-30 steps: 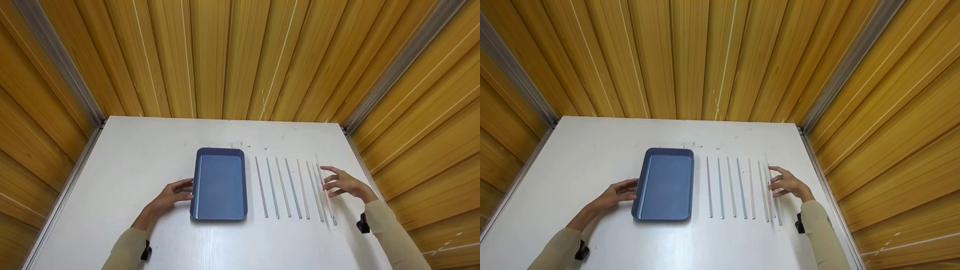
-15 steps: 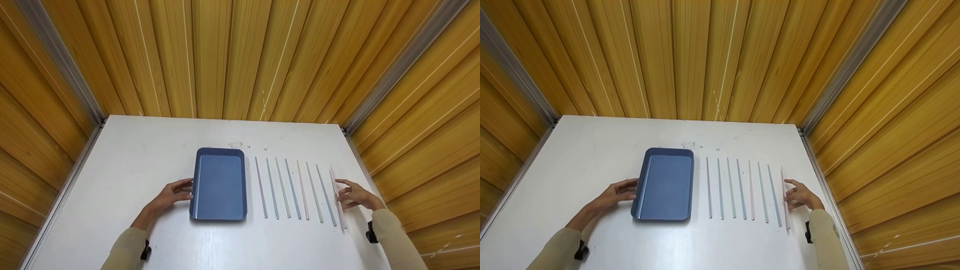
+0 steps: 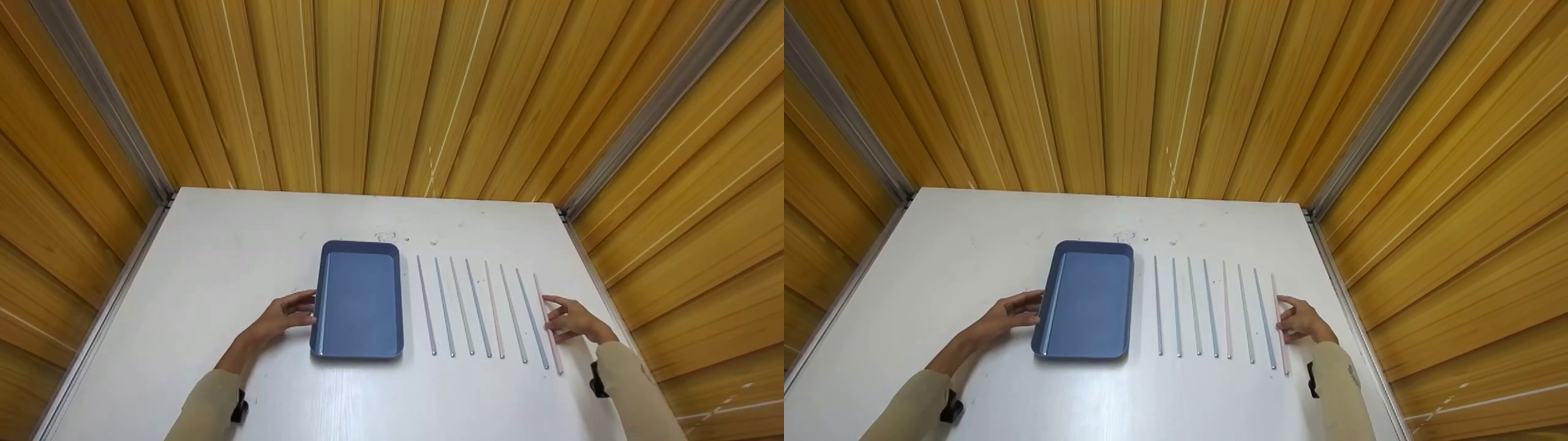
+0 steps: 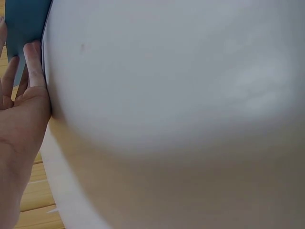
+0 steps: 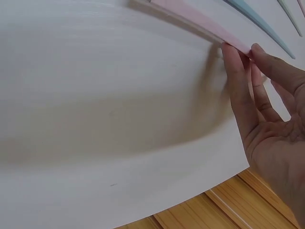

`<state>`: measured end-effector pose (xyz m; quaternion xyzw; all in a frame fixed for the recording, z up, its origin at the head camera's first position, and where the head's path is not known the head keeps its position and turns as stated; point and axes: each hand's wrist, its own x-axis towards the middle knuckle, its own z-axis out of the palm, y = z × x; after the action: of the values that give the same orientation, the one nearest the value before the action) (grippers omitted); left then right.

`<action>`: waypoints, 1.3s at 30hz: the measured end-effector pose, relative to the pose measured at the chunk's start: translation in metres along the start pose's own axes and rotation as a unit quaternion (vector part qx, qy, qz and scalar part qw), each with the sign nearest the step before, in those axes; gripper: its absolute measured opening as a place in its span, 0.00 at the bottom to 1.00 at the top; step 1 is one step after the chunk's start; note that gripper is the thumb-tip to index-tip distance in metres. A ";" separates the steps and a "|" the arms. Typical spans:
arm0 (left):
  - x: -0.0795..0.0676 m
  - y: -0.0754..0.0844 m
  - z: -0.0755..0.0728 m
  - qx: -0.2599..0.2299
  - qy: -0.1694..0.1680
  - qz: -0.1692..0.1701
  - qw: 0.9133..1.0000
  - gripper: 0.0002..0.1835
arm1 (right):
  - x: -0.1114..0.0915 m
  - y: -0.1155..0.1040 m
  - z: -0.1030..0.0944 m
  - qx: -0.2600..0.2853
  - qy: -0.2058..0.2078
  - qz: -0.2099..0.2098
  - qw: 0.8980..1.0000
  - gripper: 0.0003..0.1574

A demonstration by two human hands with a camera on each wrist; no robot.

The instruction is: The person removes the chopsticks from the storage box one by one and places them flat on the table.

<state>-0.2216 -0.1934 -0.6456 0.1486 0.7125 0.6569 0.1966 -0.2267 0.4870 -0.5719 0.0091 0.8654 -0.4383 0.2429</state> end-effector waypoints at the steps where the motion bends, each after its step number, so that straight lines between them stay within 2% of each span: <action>1: 0.000 0.000 0.000 0.000 0.000 0.000 1.000 0.36 | 0.001 -0.001 0.001 -0.002 0.001 -0.002 1.000 0.50; 10: 0.000 0.001 0.002 0.001 0.006 -0.005 1.000 0.36 | 0.008 0.001 0.007 -0.021 0.031 -0.001 0.999 0.45; 14: 0.001 0.001 0.003 -0.002 0.005 -0.008 1.000 0.37 | 0.005 0.004 0.006 -0.023 0.035 -0.020 0.999 0.42; 19: 0.001 -0.001 0.003 -0.004 -0.004 -0.001 1.000 0.37 | 0.006 -0.003 0.006 -0.019 0.080 -0.053 0.995 0.37; 22: 0.001 -0.001 0.002 -0.006 -0.005 0.001 1.000 0.36 | 0.011 -0.019 0.008 -0.004 0.090 -0.077 0.993 0.37; 30: 0.001 -0.001 0.001 0.003 0.004 -0.005 1.000 0.37 | 0.026 -0.073 0.025 0.033 0.065 -0.146 0.987 0.34; 35: 0.001 -0.002 0.001 -0.005 0.006 -0.006 1.000 0.37 | 0.040 -0.104 0.047 0.023 0.034 -0.182 0.982 0.31; 39: 0.001 -0.002 0.000 -0.007 0.004 -0.002 1.000 0.37 | 0.051 -0.132 0.072 0.011 0.010 -0.201 0.980 0.29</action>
<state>-0.2221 -0.1935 -0.6473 0.1431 0.7087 0.6622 0.1966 -0.2722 0.3405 -0.5303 -0.1576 0.8470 -0.4876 0.1412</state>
